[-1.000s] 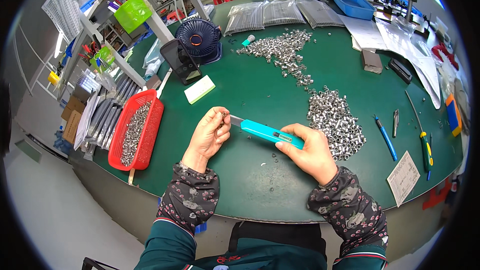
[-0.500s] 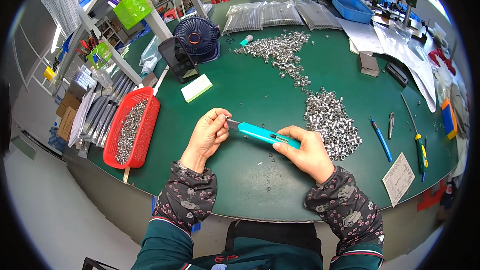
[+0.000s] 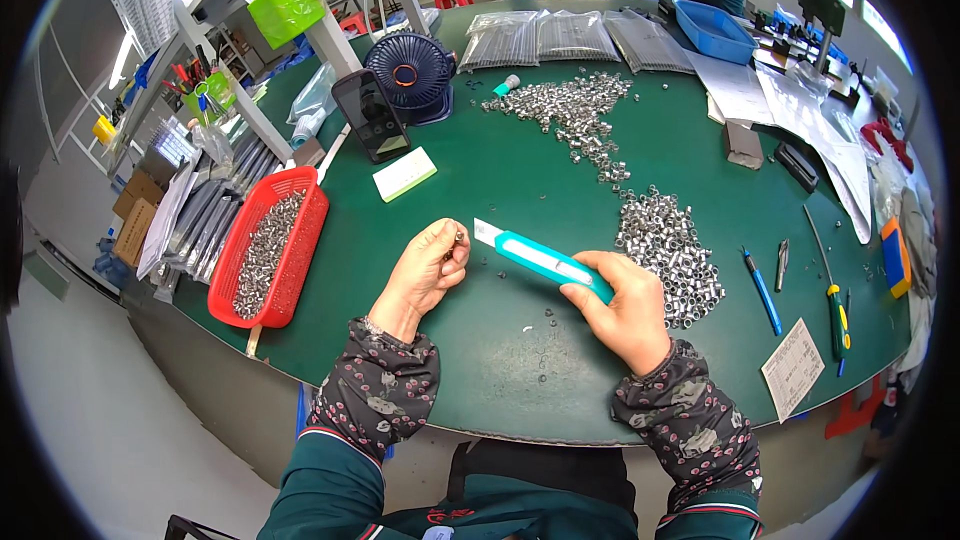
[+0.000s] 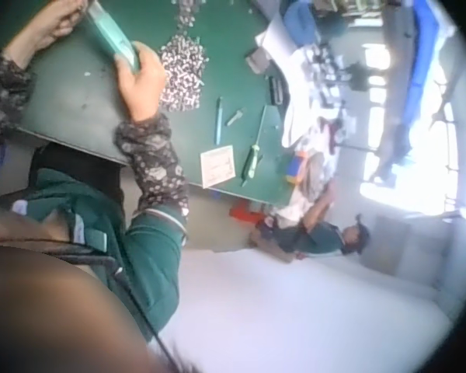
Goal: Scraping small metal parts with a utility knife to remove imperfections or residue at a workbench.
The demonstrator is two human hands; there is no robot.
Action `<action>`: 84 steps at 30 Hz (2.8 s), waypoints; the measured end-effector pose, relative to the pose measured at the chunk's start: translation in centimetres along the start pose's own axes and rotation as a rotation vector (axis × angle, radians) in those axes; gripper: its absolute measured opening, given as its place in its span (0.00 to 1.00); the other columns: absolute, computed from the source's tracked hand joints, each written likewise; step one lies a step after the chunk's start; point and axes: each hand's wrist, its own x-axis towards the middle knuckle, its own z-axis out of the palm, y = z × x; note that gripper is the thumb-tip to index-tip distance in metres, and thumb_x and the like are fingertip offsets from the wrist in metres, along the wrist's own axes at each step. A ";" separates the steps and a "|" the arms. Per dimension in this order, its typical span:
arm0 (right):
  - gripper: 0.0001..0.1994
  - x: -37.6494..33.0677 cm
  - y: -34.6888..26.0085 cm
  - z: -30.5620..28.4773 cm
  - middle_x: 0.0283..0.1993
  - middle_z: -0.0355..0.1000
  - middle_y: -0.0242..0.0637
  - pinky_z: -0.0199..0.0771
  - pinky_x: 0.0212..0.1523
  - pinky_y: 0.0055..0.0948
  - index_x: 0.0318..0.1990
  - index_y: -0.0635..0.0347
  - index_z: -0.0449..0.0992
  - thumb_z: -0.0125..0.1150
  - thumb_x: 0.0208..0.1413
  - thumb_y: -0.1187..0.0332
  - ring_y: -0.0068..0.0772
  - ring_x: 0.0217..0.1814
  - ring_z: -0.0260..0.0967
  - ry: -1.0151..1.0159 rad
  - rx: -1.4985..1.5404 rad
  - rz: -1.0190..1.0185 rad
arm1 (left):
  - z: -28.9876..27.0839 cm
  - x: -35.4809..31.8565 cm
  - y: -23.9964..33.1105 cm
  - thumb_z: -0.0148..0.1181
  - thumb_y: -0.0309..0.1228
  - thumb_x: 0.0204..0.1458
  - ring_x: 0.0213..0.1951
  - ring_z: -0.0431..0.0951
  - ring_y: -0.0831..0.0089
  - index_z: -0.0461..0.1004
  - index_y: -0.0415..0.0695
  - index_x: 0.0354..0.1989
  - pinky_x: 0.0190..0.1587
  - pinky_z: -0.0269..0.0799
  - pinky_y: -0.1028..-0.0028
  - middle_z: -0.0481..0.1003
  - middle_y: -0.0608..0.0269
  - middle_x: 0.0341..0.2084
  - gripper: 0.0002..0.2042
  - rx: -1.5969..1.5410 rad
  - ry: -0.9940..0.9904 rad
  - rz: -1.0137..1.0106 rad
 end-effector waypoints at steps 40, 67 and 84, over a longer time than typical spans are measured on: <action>0.12 0.0 0.2 0.1 0.27 0.70 0.41 0.67 0.28 0.29 0.32 0.62 0.72 0.62 0.37 0.68 0.38 0.27 0.69 -0.138 0.021 0.113 | -0.2 0.2 0.0 0.49 0.28 0.50 0.19 0.60 0.87 0.66 0.41 0.37 0.15 0.53 0.89 0.66 0.67 0.26 0.07 -0.057 -0.043 0.060; 0.11 -0.1 -0.1 0.0 0.23 0.66 0.39 0.64 0.22 0.29 0.31 0.61 0.71 0.61 0.38 0.69 0.39 0.22 0.65 0.049 -0.136 -0.057 | 0.0 0.0 -0.3 0.50 0.27 0.50 0.18 0.58 0.87 0.68 0.39 0.35 0.14 0.52 0.89 0.66 0.67 0.24 0.07 0.022 0.069 0.088; 0.12 -0.1 0.2 0.1 0.25 0.68 0.41 0.65 0.25 0.26 0.33 0.64 0.70 0.60 0.40 0.69 0.34 0.23 0.67 0.051 0.057 0.046 | -0.1 0.2 -0.5 0.49 0.27 0.50 0.18 0.59 0.87 0.67 0.40 0.34 0.14 0.52 0.89 0.65 0.67 0.23 0.05 -0.065 0.014 0.062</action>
